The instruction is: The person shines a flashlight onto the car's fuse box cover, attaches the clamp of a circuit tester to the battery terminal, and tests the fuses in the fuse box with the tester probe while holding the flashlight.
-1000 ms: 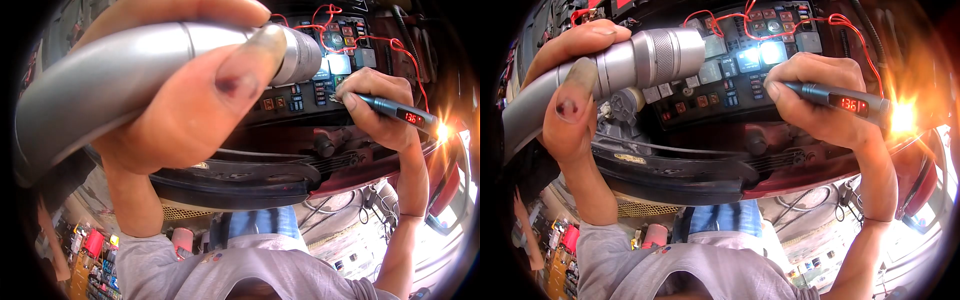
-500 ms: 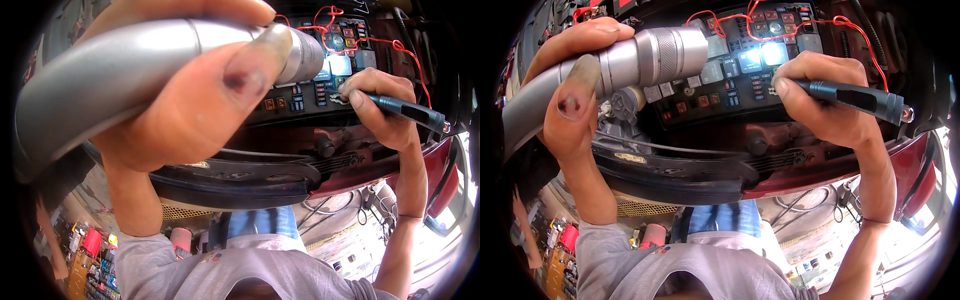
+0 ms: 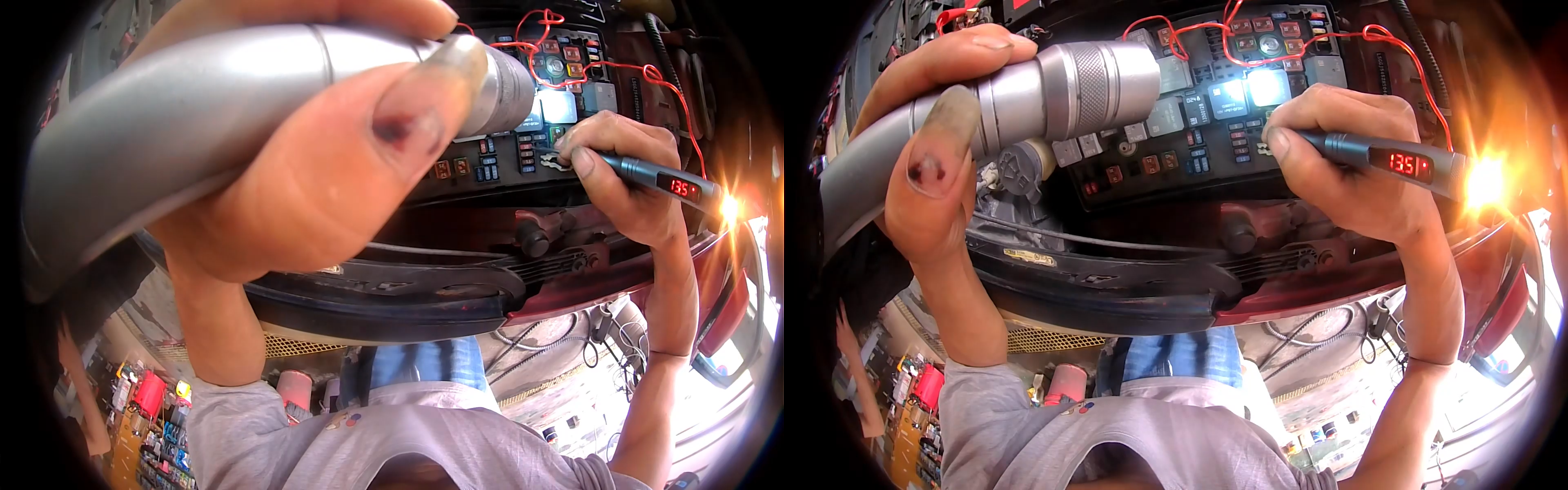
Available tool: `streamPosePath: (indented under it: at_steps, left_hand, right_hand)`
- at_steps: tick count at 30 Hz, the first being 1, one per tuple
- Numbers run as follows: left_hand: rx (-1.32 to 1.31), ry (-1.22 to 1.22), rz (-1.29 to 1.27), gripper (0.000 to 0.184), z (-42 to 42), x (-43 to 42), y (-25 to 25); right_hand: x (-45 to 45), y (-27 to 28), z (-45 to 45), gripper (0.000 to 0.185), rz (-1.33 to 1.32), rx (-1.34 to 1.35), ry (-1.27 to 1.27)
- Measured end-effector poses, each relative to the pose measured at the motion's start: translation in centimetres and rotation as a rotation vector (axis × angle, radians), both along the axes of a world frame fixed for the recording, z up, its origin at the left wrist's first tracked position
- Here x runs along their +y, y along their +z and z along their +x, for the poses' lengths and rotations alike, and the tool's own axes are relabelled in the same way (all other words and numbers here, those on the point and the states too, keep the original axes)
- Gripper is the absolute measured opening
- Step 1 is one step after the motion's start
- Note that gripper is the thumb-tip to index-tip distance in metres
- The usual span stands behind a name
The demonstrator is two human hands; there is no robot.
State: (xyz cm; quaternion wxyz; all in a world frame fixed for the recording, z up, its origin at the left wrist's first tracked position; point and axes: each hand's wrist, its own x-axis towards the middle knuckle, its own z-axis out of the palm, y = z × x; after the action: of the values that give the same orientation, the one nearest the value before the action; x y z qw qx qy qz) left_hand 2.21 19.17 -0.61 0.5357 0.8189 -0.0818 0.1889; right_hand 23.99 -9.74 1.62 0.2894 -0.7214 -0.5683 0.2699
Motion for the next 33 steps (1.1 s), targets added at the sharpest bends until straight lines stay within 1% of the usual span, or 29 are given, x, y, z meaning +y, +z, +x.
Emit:
streamPosePath:
  at_steps: [6,8,11,12,16,19,21,23,26,29,33]
  left_hand:
    - [-0.022,-0.007,-0.044,0.029,-0.1,-0.1,-0.1]
    - [-0.029,-0.031,-0.013,0.03,0.1,0.0,0.1]
    - [-0.033,-0.042,0.065,0.032,0.3,-0.2,0.5]
    - [-0.022,-0.036,0.048,0.032,0.1,-0.1,0.4]
    - [-0.038,-0.036,0.017,0.032,-0.2,0.1,-0.2]
    - [0.025,-0.156,0.104,0.034,1.1,0.1,1.5]
    - [0.051,-0.159,0.028,0.037,0.9,0.2,1.9]
    - [0.004,-0.051,-0.208,0.041,-0.4,0.0,0.6]
    - [-0.033,-0.028,-0.247,0.042,-0.6,0.8,-0.1]
    - [-0.024,-0.071,-0.152,0.036,-0.3,1.1,-0.3]
    - [-0.015,-0.085,-0.07,0.033,0.0,0.6,0.2]
  right_hand:
    - [0.1,-0.1,0.0,0.01,0.003,-0.004,0.004]
    - [0.0,0.1,0.0,0.01,-0.022,0.001,-0.01]
    - [0.0,-0.8,0.2,0.007,0.114,0.038,-0.009]
    - [0.0,-1.1,0.3,0.007,0.147,0.05,-0.005]
    - [0.0,-0.7,0.2,0.006,0.113,0.074,-0.005]
    - [-0.2,-1.0,0.4,0.006,0.111,0.066,0.006]
    - [-0.4,-1.2,0.6,0.006,0.127,0.071,0.018]
    - [-0.1,-1.2,0.4,0.005,0.134,0.076,0.024]
    - [0.0,-1.3,0.3,0.005,0.139,0.069,0.018]
    - [0.0,-1.2,0.4,0.006,0.111,0.061,0.031]
    - [0.1,-1.0,0.4,0.006,0.085,0.051,0.039]
